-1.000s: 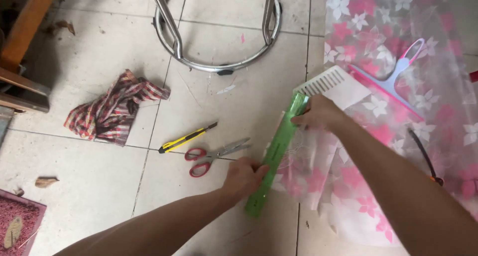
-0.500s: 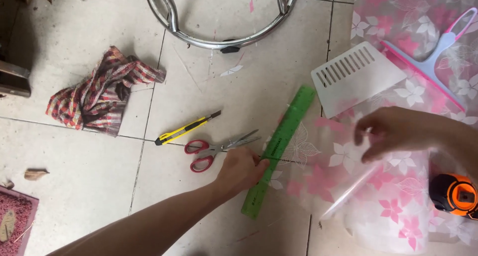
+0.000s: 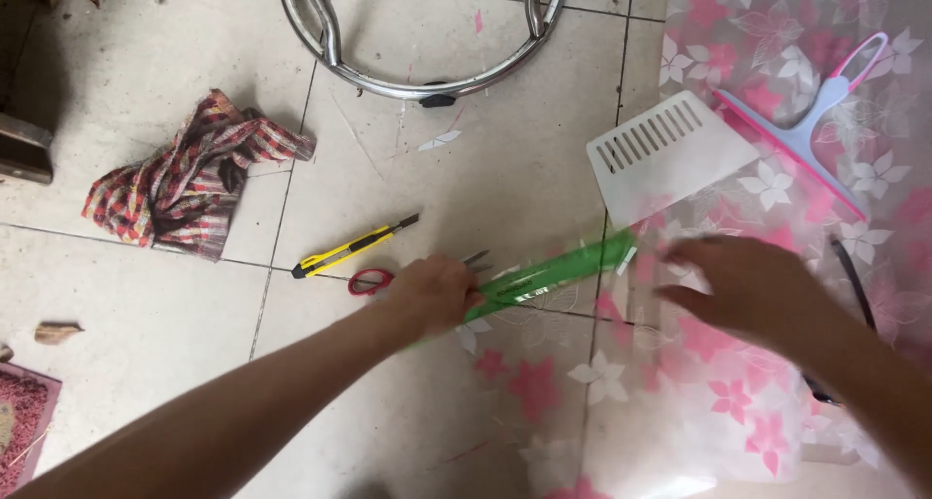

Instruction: Measuring and cutting a decorative floral film using a ruler, utility knife, and scissors on the floor.

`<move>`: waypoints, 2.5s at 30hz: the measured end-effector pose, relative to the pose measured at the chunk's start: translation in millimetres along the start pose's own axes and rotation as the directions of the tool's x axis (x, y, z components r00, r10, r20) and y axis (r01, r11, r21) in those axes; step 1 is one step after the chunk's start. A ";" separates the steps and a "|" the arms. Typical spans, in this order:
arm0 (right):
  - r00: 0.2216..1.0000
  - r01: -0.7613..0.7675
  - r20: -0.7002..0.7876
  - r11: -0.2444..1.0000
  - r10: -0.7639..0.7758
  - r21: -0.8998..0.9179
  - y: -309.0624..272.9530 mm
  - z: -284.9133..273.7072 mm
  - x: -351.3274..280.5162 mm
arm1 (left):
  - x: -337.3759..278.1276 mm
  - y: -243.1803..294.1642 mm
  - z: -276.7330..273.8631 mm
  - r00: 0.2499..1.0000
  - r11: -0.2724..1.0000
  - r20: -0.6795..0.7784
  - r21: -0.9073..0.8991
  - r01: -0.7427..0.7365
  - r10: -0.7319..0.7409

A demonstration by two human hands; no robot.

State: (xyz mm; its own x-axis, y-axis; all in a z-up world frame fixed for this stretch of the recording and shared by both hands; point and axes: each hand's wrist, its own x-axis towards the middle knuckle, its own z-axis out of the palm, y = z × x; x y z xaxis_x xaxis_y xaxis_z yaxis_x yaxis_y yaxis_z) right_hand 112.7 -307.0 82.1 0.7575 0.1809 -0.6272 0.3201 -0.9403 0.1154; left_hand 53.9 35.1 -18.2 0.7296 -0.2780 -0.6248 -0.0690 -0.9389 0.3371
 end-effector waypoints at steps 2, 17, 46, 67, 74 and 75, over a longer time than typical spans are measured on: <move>0.989 0.146 -0.018 0.989 -0.146 0.021 -36.1 -7.4 8.0 | -0.6 1.0 -12.9 1.000 0.999 -0.003 0.034 -0.021 0.021; 0.939 0.342 -0.001 0.934 -0.344 0.109 -92.6 22.3 46.5 | -28.9 1.4 -22.5 0.978 0.973 -0.093 0.154 -0.171 0.187; 0.971 0.239 -0.074 0.893 -0.228 0.382 -84.3 27.1 80.1 | -29.0 7.0 -38.4 0.985 0.954 -0.047 -0.260 0.149 -0.167; 0.634 0.284 -0.773 0.918 0.036 0.276 -181.0 117.1 27.3 | -24.0 2.5 -51.3 0.993 0.976 -0.012 -0.188 0.111 -0.115; 0.437 0.518 -0.869 0.855 -0.233 0.031 -156.2 103.7 71.5 | -44.8 -1.6 -35.9 0.991 0.907 -0.007 -0.405 0.116 -0.131; 0.405 0.594 -0.852 0.804 -0.332 -0.031 -152.8 98.9 78.3 | -45.8 -4.2 -26.0 0.989 0.871 -0.013 -0.474 0.126 -0.150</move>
State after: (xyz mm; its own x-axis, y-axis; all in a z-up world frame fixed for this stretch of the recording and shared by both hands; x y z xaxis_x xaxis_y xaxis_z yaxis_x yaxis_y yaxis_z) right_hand 66.8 -177.7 -60.8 0.6850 0.6311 0.3639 0.7250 -0.6397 -0.2554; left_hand 38.5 57.0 27.3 0.7408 -0.1314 -0.6587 0.3541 -0.7570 0.5492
